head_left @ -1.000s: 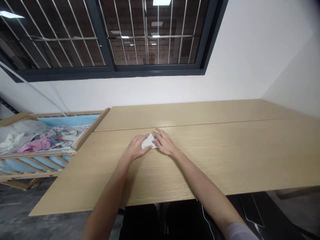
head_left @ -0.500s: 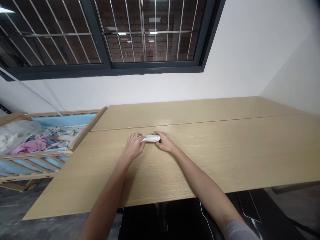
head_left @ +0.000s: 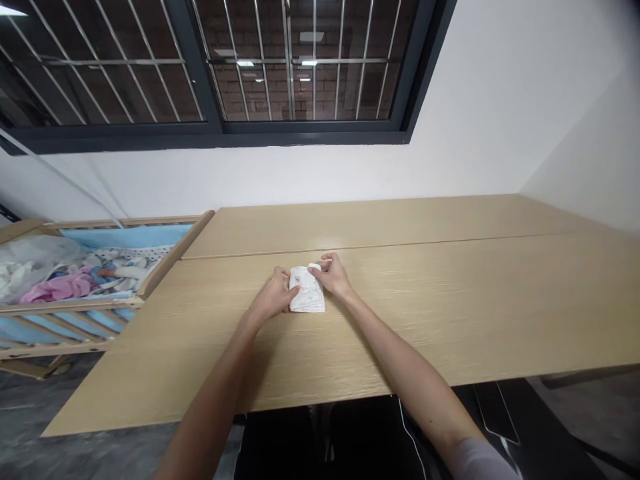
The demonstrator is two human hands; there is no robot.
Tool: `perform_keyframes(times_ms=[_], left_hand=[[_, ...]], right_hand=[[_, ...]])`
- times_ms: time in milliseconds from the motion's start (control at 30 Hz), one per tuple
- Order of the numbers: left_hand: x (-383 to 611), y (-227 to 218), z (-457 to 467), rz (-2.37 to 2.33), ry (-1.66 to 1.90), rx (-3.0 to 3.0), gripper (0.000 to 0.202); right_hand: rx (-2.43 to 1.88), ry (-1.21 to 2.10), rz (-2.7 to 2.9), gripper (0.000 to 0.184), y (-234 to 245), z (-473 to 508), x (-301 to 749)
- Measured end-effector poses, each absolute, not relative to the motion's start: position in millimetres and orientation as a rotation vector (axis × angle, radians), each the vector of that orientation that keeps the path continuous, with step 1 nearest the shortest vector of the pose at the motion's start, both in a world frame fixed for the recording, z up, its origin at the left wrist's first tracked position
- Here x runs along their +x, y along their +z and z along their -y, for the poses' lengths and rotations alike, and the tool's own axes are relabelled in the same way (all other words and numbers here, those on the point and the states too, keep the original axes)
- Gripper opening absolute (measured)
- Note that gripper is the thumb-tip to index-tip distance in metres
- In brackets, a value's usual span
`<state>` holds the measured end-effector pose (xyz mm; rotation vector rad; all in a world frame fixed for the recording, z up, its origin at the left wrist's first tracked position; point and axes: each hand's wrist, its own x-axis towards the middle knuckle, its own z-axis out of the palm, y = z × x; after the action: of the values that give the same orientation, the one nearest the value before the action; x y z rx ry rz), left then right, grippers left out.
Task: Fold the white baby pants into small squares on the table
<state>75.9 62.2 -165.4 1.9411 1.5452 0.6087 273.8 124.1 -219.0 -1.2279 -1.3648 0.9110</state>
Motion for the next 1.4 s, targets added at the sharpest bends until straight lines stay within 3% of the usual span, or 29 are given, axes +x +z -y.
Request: perform_keyframes(times_ms=[267, 400, 567, 733, 900, 1200, 1400], left_hand=[[84, -161, -62, -1.75, 0.377, 2.097, 0.04], [97, -143, -35, -1.95, 0.28, 2.115, 0.04], [135, -159, 27, -2.035, 0.317, 2.462, 0.054], [161, -200, 54, -2.024, 0.319, 2.484, 0.056], [163, -207, 53, -2.034, 0.415, 2.404, 0.055], [158, -208, 55, -2.012, 0.453, 2.396, 0.054], [137, -180, 39, -2.271, 0.478, 2.184, 0.044]], right_hand=[[-1.34, 0.754, 1.6, 0.037, -224, -127, 273], [-1.311, 0.702, 1.788, 0.041, -204, -122, 286], [-0.969, 0.391, 2.335, 0.053, -171, -91, 298], [-0.513, 0.58, 2.723, 0.054, -171, -61, 297], [-0.586, 0.777, 2.645, 0.048, -187, -84, 302], [-0.865, 0.618, 2.528, 0.054, -196, -140, 303], [-1.093, 0.491, 2.201, 0.051, -191, -130, 308]])
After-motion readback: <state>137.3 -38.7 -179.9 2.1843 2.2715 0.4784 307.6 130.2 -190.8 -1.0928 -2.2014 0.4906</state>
